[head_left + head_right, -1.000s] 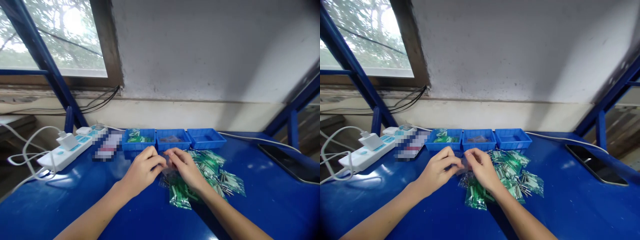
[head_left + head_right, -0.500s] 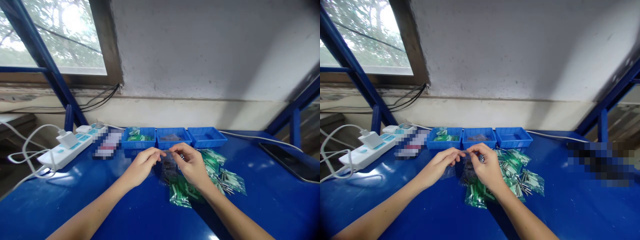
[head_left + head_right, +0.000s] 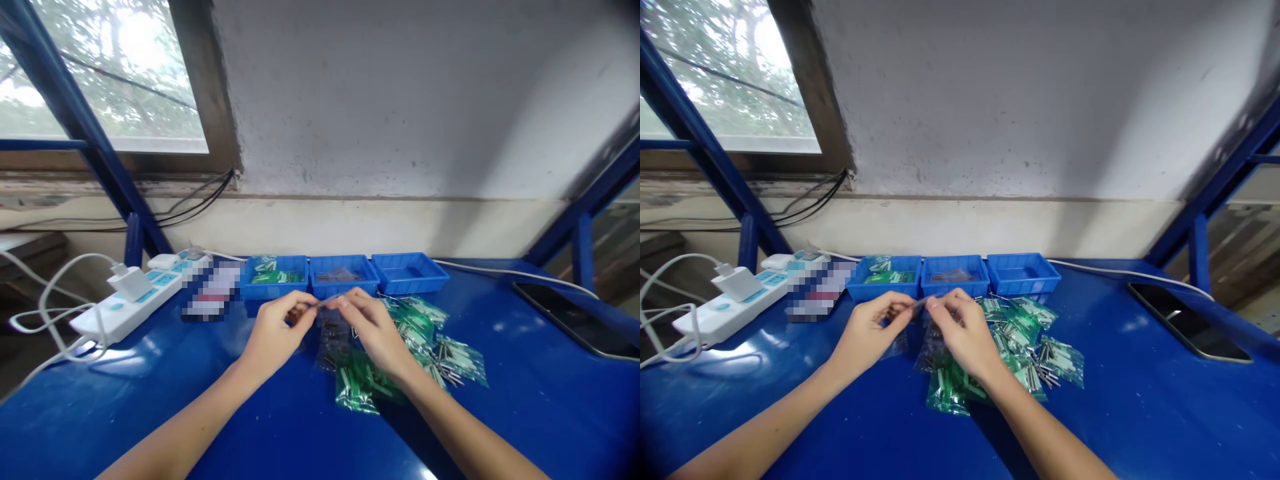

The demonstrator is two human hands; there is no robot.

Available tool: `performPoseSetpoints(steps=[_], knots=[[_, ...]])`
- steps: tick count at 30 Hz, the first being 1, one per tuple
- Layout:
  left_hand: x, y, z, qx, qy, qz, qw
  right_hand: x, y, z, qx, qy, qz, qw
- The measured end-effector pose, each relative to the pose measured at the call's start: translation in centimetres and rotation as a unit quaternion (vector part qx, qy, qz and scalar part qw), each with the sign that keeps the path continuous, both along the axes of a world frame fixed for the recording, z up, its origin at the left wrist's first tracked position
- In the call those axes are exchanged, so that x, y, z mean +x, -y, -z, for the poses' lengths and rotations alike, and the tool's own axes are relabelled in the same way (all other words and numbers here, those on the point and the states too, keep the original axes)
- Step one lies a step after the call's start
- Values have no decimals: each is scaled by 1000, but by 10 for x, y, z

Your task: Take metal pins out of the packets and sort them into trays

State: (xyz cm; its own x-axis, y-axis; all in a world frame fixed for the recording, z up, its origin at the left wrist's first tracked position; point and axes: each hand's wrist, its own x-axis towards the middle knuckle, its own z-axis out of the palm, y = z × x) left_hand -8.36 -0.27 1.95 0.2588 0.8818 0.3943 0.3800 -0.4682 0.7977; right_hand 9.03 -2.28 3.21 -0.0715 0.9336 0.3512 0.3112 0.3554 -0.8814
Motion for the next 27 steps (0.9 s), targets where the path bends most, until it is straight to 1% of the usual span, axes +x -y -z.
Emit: performPoseSetpoints(steps=[2,4,6,9,11,12,14,15,16,18,19,20,21,22,24,25,27], knots=[[-2,2,0,91,-75,-4,993,0,-1,-1,-74,-61,-32,995],[-3,3,0,147,-123,-1,982,-1,-2,1,-120,-104,-49,986],[-2,3,-1,164,-137,-6,977,-3,-4,5,-141,-119,-47,982],[-1,2,-2,142,-113,-26,983,-5,-8,13,-117,-106,-8,988],[-2,-1,-3,110,-113,-43,987,-2,-9,13,-71,-98,32,992],[-4,-3,-3,94,-129,-46,986,1,-9,12,-39,-98,58,993],[-10,-8,-3,62,-194,-41,978,12,-9,3,62,-88,142,984],[-15,-11,-4,45,-234,-36,971,19,-9,-4,132,-73,201,968],[-20,-14,-5,28,-271,-34,962,26,-10,-11,207,-53,268,939],[-32,-19,-9,-2,-327,-38,944,40,-15,-24,331,2,388,860],[-37,-20,-11,-16,-346,-39,937,44,-18,-28,369,43,420,828],[-43,-21,-13,-31,-362,-34,931,47,-23,-30,387,93,427,812],[-47,-22,-14,-46,-378,-25,924,47,-27,-29,385,152,414,811],[-51,-22,-14,-62,-392,-13,918,45,-31,-25,369,220,381,819],[-54,-24,-11,-86,-395,5,915,35,-34,-12,297,332,306,841],[-55,-25,-8,-96,-381,13,919,28,-34,-4,261,364,271,852],[-53,-28,-1,-114,-336,30,934,14,-28,10,215,374,207,878]])
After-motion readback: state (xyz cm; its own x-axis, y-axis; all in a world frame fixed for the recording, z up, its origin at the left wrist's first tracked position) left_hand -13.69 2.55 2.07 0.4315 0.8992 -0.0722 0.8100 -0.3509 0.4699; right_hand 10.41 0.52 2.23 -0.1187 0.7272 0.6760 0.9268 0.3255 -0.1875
